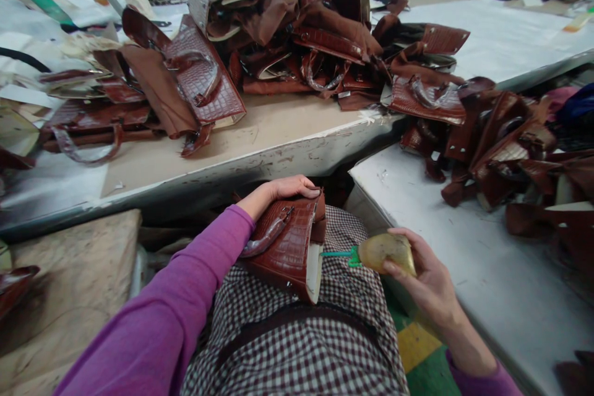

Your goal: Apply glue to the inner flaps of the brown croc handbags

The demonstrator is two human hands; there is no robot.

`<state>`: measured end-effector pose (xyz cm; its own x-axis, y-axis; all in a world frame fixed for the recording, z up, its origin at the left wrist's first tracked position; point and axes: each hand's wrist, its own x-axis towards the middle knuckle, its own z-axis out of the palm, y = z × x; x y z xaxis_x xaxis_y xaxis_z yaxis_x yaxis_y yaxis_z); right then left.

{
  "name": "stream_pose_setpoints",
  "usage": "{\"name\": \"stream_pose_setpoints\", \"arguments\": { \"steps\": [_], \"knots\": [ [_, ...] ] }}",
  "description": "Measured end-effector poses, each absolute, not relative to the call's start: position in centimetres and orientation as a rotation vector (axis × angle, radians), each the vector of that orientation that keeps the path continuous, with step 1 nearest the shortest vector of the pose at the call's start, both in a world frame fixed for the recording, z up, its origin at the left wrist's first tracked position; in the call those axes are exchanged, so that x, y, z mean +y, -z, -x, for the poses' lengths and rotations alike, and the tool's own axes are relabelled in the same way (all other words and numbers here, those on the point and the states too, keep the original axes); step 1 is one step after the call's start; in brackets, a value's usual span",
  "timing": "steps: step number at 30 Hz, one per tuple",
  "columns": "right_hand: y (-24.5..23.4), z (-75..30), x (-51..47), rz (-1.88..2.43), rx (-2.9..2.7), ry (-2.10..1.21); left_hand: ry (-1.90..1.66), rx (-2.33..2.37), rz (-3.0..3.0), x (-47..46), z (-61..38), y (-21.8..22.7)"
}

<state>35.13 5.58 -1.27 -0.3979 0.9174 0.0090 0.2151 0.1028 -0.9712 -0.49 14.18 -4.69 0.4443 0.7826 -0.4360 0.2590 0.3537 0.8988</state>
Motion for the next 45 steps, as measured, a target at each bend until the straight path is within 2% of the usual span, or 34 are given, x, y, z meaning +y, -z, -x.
{"name": "stream_pose_setpoints", "arguments": {
  "steps": [3, 9, 15, 19, 30, 37, 45],
  "knots": [
    [1.3, -35.1, 5.6, 1.116, -1.723, -1.323, -0.446, 1.103, -1.209, 14.2, 0.4, 4.6],
    [0.3, -35.8, 4.6, 1.029, -1.781, -1.567, -0.445, 1.105, -1.206, 14.1, 0.2, 4.4],
    [0.4, -35.8, 4.3, 1.065, -1.670, -1.523, -0.460, 1.124, -1.225, 14.1, 0.4, 4.4],
    [0.4, -35.7, 4.2, 1.054, -1.711, -1.629, -0.464, 1.133, -1.234, 14.0, 0.4, 4.4],
    [1.8, -34.1, 5.4, 1.224, -1.514, -1.321, -0.460, 1.139, -1.253, 14.1, 0.5, 4.4],
    [1.8, -34.4, 5.3, 1.172, -1.548, -1.422, -0.455, 1.134, -1.232, 14.0, 0.6, 4.7],
    [1.2, -35.3, 4.6, 1.088, -1.598, -1.719, -0.451, 1.142, -1.228, 14.0, 0.4, 4.5]
  ]
}}
